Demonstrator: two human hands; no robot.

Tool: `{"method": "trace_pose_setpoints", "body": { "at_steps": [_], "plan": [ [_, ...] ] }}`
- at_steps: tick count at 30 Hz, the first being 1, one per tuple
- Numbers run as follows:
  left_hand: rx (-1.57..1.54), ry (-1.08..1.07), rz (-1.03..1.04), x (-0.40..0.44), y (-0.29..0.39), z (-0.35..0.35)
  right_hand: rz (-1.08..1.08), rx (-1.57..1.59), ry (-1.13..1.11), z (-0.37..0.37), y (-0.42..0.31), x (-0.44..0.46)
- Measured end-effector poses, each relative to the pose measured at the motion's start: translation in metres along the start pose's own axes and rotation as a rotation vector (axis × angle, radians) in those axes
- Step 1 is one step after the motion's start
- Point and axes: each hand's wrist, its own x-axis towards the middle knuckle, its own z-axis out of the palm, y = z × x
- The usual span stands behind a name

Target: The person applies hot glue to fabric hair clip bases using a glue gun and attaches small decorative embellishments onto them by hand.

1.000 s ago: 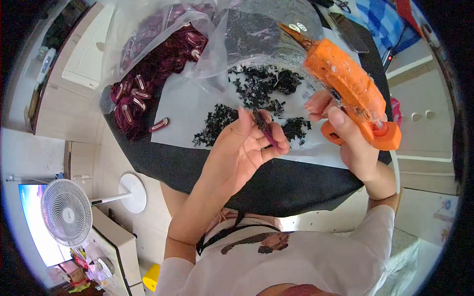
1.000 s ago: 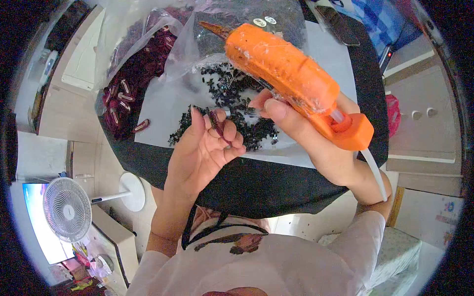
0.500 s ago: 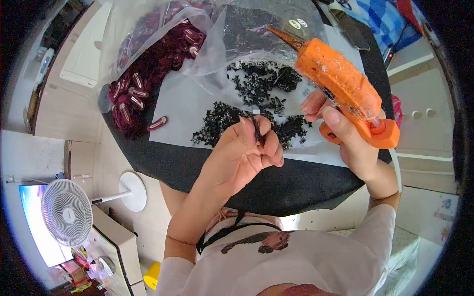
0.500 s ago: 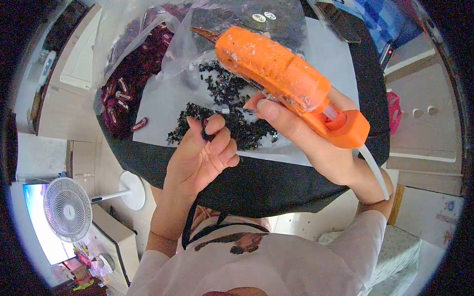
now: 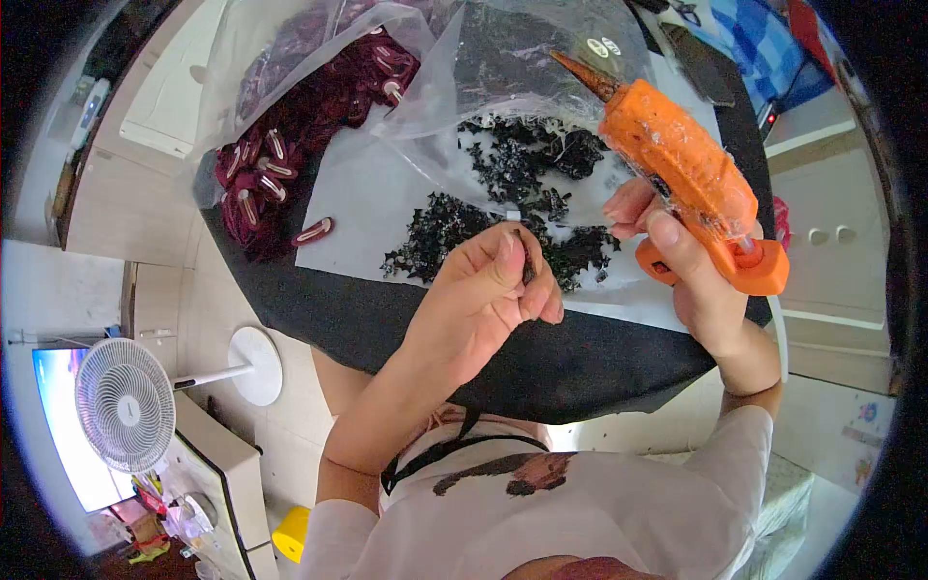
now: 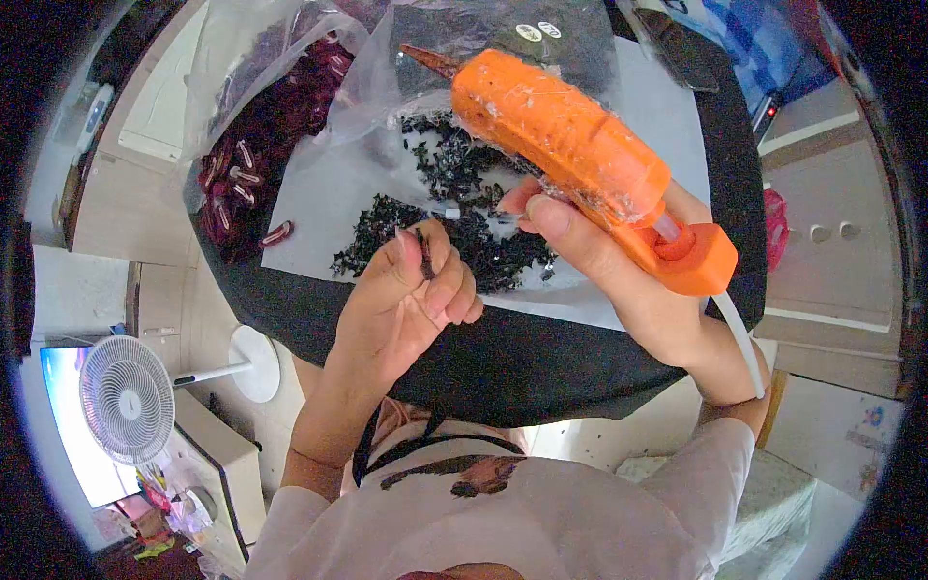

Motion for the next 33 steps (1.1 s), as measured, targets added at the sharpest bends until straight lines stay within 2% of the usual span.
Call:
{"method": "trace_pose_setpoints", "body": {
  "at_steps": [6, 9, 12, 18, 21, 27, 33],
  "plan": [
    [0.064, 0.038, 0.075, 0.001, -0.001, 0.006, 0.027, -0.024, -0.021, -0.001, 0.002, 0.001],
    [0.139, -0.02, 0.117, 0.002, -0.002, 0.0, 0.04, -0.02, -0.009, 0.001, 0.001, 0.0],
    [0.091, 0.069, 0.024, 0.001, 0.002, 0.002, 0.048, -0.01, 0.004, 0.003, 0.0, 0.0],
    [0.115, 0.142, 0.1, 0.0, 0.0, 0.01, 0.058, -0.003, 0.038, 0.004, 0.001, 0.0],
    [0.293, 0.214, 0.128, -0.001, -0.001, 0.014, 0.045, -0.013, 0.034, 0.005, 0.001, 0.002],
    [0.401, 0.227, 0.1, -0.001, 0.001, 0.015, 0.025, -0.013, 0.022, 0.004, 0.003, 0.002],
    [0.255, 0.167, 0.183, -0.002, -0.003, 0.006, 0.017, -0.01, -0.007, 0.004, 0.0, 0.003]
  ]
}}
